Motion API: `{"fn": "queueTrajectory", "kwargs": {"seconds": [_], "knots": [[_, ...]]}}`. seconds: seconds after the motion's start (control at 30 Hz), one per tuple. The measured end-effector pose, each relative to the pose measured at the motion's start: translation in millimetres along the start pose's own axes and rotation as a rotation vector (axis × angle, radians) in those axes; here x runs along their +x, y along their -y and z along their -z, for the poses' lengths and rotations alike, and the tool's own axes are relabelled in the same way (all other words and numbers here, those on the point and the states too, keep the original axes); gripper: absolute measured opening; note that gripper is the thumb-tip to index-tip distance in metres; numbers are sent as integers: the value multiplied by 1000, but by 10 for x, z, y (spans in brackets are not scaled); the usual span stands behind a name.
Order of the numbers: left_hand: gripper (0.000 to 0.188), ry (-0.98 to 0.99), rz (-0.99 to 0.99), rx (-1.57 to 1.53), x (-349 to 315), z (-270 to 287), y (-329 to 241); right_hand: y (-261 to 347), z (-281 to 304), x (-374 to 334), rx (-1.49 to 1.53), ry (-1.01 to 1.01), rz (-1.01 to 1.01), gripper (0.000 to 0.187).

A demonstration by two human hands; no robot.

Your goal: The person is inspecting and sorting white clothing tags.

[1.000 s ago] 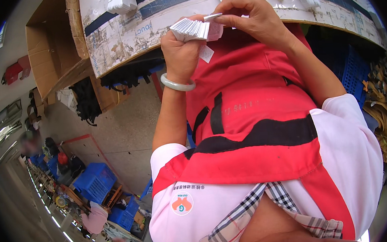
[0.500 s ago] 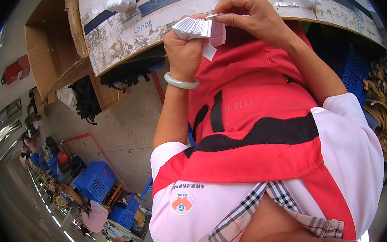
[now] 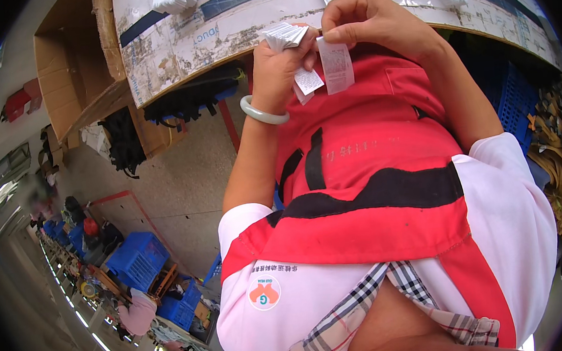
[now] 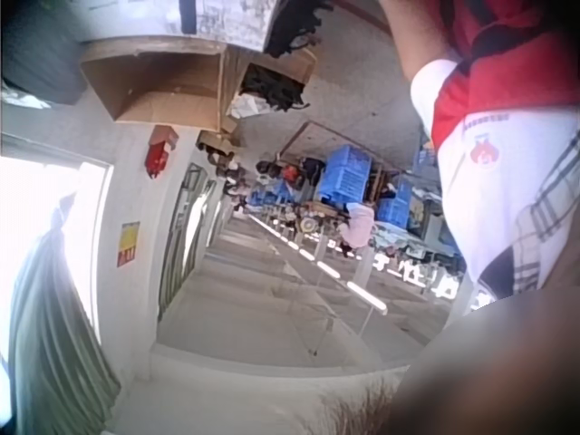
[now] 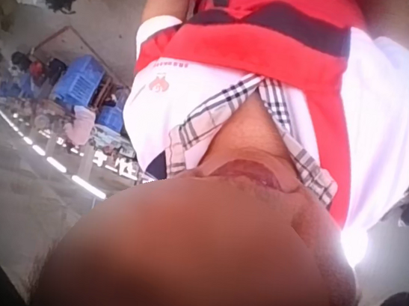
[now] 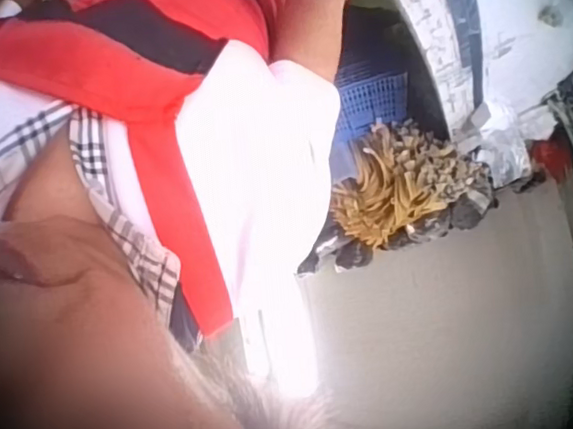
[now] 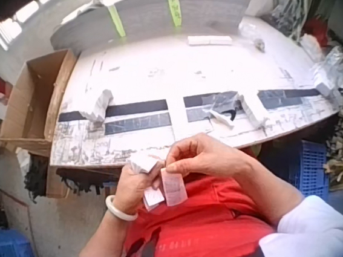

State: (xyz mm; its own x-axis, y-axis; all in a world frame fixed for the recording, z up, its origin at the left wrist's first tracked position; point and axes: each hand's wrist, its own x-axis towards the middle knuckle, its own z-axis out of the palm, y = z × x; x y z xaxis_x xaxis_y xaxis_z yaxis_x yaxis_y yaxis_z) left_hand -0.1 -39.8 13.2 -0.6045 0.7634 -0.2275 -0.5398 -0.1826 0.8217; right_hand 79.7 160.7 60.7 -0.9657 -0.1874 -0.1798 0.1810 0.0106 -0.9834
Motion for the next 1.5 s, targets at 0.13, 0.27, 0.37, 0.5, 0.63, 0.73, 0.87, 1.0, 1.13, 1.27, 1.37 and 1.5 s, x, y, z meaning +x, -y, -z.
{"fn": "queueTrajectory", "kwargs": {"seconds": [0.13,0.27,0.37,0.5,0.63,0.73,0.87,1.0,1.13,1.27,1.37,1.5], "knots": [[40,-11,117,-112,-69,-63,18,123,-181,-96,166,104,37,18],[69,43,118,-145,-86,-164,131,-157,-311,-4,52,-218,142,14],[71,80,87,-107,-129,-178,128,-234,-355,-12,34,-331,114,14],[44,62,96,-38,-230,-151,159,-355,-433,-36,-47,-373,133,15],[19,53,231,-153,-326,-65,271,-365,-491,-116,-192,-353,214,16],[19,48,207,-247,-407,-77,328,-310,-596,-248,-283,-284,193,26],[20,-116,195,-198,-473,-140,380,-385,-683,-317,-625,-172,206,51],[15,-82,216,-170,-500,-119,367,-353,-697,-323,-685,-173,208,59],[10,-104,257,-157,-504,-109,419,-425,-726,-339,-700,-149,200,57],[8,-46,284,-221,-493,-91,408,-298,-596,-323,-519,-108,135,58],[5,110,251,-156,-472,-87,369,-252,-486,-283,-313,-89,58,54],[10,142,243,35,-463,-231,297,-273,-437,-289,-33,-122,-64,21]]}}
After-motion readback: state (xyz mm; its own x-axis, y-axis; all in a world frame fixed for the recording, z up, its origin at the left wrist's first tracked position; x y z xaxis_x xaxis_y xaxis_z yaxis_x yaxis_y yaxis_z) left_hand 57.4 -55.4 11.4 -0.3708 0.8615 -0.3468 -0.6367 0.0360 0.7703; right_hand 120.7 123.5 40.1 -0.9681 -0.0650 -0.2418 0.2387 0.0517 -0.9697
